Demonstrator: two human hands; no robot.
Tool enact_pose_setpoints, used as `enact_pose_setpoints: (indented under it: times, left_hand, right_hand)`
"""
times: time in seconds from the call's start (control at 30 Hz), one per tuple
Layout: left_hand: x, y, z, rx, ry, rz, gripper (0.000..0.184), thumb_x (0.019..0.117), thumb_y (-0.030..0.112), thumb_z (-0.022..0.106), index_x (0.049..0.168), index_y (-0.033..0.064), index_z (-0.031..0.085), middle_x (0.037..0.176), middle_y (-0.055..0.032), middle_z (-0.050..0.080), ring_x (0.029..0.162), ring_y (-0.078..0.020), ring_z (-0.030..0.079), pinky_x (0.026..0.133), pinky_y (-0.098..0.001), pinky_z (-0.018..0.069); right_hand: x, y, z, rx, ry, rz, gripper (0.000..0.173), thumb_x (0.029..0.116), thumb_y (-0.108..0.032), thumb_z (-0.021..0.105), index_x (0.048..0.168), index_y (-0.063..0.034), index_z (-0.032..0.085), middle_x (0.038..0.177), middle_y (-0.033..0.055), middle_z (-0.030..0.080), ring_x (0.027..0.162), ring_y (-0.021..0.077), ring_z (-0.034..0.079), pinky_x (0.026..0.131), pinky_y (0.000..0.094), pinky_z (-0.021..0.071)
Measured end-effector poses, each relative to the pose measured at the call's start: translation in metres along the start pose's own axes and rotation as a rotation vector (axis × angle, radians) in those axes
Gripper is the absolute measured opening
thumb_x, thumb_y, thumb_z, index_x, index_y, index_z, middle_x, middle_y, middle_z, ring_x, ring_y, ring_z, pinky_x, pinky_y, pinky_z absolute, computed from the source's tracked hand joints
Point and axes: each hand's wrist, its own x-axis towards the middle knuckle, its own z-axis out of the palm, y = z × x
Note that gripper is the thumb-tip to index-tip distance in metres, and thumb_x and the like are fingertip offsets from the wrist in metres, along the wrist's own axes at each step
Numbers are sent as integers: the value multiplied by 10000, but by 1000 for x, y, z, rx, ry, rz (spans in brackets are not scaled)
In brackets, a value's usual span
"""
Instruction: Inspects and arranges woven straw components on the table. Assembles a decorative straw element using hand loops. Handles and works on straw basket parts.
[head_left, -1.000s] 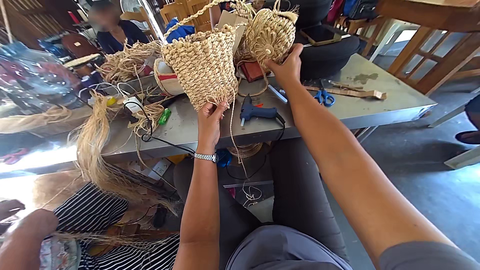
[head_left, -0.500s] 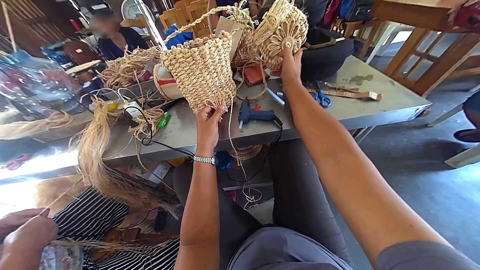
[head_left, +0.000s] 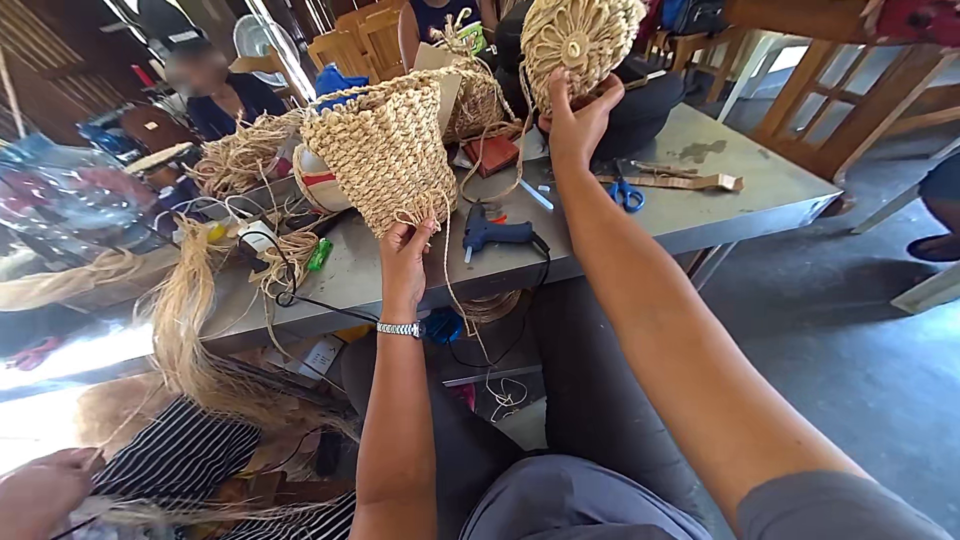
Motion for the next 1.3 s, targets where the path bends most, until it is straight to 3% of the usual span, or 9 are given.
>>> enact_pose_setpoints:
  times: [0.07, 0.17, 0.3, 0.43, 0.57, 0.8, 1.0, 1.1, 1.3]
  left_hand:
    - [-2, -2, -1, 6, 4, 9, 93, 984, 211, 696, 1014, 163, 622, 907, 56, 623, 736, -28, 562, 672, -188, 489]
    - [8, 2, 5, -43, 32, -32, 54, 986, 169, 676, 981, 150, 626, 921, 56, 645, 803, -36, 594, 749, -220, 510]
    - [12, 2, 6, -53, 35, -35, 48, 982, 147, 677, 961, 145, 634, 892, 61, 647, 780, -29, 590, 732, -212, 503]
    - [13, 3, 7, -59, 29, -41, 41, 983, 145, 677, 974, 141, 638, 933, 56, 666, 808, -32, 608, 751, -212, 511]
    - [10, 0, 4, -37, -14, -29, 77, 988, 163, 679, 1062, 160, 659, 1012, 70, 684, 833, -26, 620, 762, -209, 526]
    - [23, -9, 4, -91, 22, -12, 39, 974, 130, 688, 994, 149, 662, 960, 69, 687, 829, -40, 634, 776, -234, 542]
    - [22, -8, 3, -88, 39, -27, 33, 977, 119, 683, 992, 137, 659, 965, 57, 688, 813, -35, 627, 759, -213, 531]
    - [21, -7, 3, -88, 44, -27, 24, 985, 131, 675, 983, 142, 655, 959, 59, 683, 814, -32, 623, 764, -216, 531]
    - [19, -6, 4, -96, 40, -32, 16, 991, 130, 669, 1004, 130, 659, 968, 46, 679, 810, -39, 613, 749, -215, 520]
  right_hand:
    - [0, -1, 0, -13, 7, -16, 791, 947, -360, 741, 1482, 38, 317, 1164, 214, 643, 858, 232, 731, 742, 384, 647]
    - [1, 0, -1, -45, 24, -22, 796, 943, -368, 746, 1474, 52, 329, 1187, 217, 630, 910, 233, 724, 778, 377, 642]
    - [4, 1, -2, -67, 64, -37, 799, 932, -337, 759, 1468, 67, 325, 1211, 223, 620, 964, 238, 710, 834, 372, 622]
    - [3, -1, -4, -165, 20, -86, 786, 871, -304, 812, 1417, 59, 379, 1210, 215, 633, 1056, 248, 683, 921, 364, 580]
    - [-2, -2, -5, -234, -99, -234, 805, 788, -199, 861, 1391, 107, 423, 1322, 308, 563, 1194, 365, 619, 986, 437, 561]
    - [-4, 4, 0, -281, -241, -433, 781, 679, 70, 846, 1359, 103, 464, 1358, 255, 618, 1218, 392, 638, 1007, 500, 555]
    - [-5, -1, 0, -368, -251, -475, 745, 701, 35, 854, 1365, 48, 515, 1320, 234, 635, 1218, 398, 624, 1032, 509, 527]
    - [-5, -4, -2, -415, -293, -478, 724, 708, 4, 863, 1364, 28, 559, 1370, 233, 610, 1257, 422, 586, 1061, 526, 492]
    - [-8, 3, 1, -503, -156, -720, 562, 660, -13, 862, 1173, 16, 634, 1351, 284, 577, 1236, 495, 551, 993, 542, 515]
